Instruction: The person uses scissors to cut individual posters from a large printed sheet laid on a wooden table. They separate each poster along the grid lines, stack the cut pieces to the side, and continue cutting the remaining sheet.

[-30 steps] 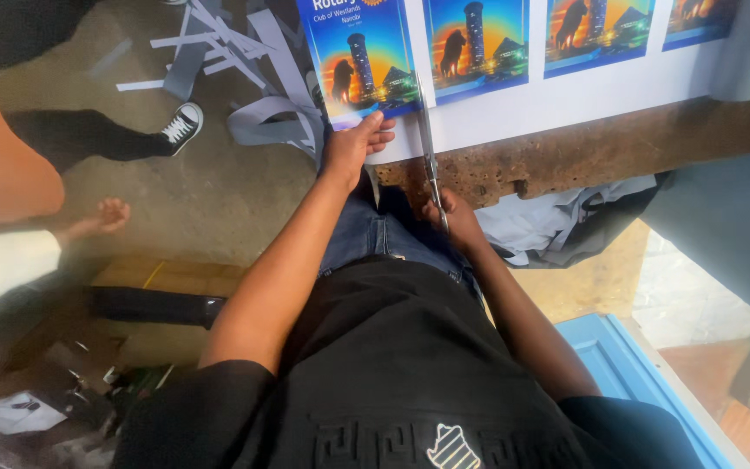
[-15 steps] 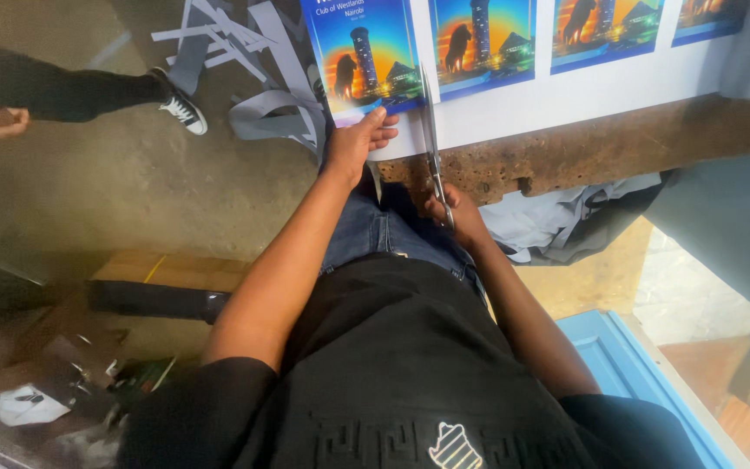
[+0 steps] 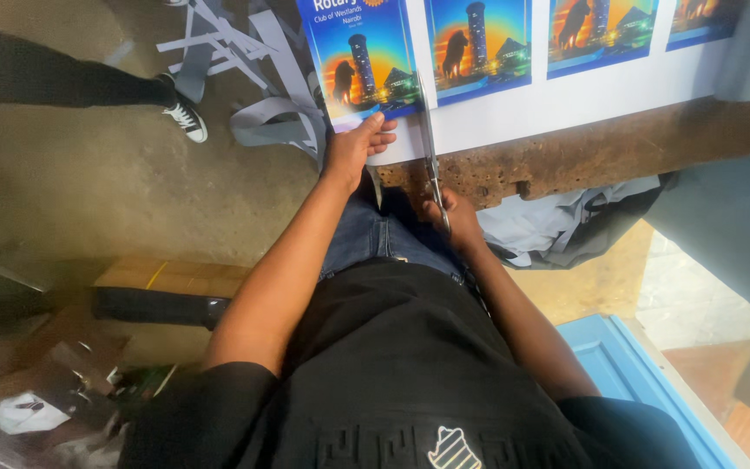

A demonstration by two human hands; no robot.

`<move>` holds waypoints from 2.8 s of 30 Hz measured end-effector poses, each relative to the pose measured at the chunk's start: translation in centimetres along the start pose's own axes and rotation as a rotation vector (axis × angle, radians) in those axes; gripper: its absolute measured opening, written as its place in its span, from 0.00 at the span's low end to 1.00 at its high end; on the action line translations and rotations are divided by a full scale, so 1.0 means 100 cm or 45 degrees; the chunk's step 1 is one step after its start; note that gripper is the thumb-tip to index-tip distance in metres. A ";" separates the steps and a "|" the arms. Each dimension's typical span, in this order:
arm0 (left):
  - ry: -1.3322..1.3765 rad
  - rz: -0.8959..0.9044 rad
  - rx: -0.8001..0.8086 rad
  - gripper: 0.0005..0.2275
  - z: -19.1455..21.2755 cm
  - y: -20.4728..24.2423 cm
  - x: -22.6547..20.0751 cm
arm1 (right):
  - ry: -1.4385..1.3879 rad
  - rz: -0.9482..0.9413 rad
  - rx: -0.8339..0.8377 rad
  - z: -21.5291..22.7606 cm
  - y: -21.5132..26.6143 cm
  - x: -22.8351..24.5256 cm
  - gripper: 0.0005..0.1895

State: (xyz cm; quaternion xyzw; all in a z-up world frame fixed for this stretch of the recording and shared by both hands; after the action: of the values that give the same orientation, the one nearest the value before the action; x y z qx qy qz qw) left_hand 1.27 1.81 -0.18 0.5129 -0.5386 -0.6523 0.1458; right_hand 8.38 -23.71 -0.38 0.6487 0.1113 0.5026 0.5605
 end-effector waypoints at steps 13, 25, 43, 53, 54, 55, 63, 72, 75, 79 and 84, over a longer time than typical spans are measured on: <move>-0.026 0.023 -0.009 0.20 -0.001 0.003 -0.001 | 0.034 0.073 -0.064 -0.007 0.015 0.016 0.14; -0.007 0.044 -0.044 0.20 0.000 0.005 -0.002 | 0.024 0.055 -0.037 -0.007 0.014 0.043 0.17; -0.018 0.019 0.018 0.20 0.002 -0.001 0.002 | 0.228 0.065 -0.123 -0.013 -0.006 0.053 0.20; -0.003 0.012 0.071 0.21 0.004 -0.006 0.008 | 0.124 0.109 -0.077 -0.019 -0.027 0.083 0.27; 0.001 0.015 0.072 0.21 0.004 -0.005 0.008 | 0.093 0.094 -0.077 -0.020 -0.026 0.083 0.27; 0.004 0.016 0.070 0.21 0.005 -0.009 0.011 | 0.096 0.093 -0.075 -0.020 -0.027 0.083 0.27; 0.006 0.014 0.091 0.21 0.008 -0.017 0.022 | 0.295 0.124 -0.112 -0.017 -0.033 0.081 0.29; -0.016 0.013 0.126 0.25 0.006 -0.005 0.016 | 0.230 0.020 -0.047 -0.022 -0.017 0.134 0.29; 0.037 0.006 0.104 0.25 0.006 -0.014 0.023 | 0.223 0.078 -0.059 -0.022 -0.035 0.131 0.30; 0.054 0.040 0.114 0.25 0.008 -0.017 0.027 | 0.250 0.071 -0.086 -0.025 -0.035 0.131 0.30; 0.062 0.025 0.128 0.23 0.006 -0.017 0.024 | 0.275 0.070 -0.107 -0.025 -0.030 0.138 0.31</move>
State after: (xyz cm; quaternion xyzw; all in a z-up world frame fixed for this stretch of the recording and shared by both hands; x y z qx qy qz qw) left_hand 0.32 1.05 -2.89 0.5300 -0.5719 -0.6104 0.1393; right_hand 14.20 -11.36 4.07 0.5697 0.1322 0.5888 0.5579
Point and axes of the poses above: each hand's wrist, its own y-axis away from the middle knuckle, its own z-axis out of the back of the hand, x = y × z, the point moved 2 cm from there along -y, towards the middle knuckle, and after that the axes turned 4 degrees about -x, right-handed, at the moved point
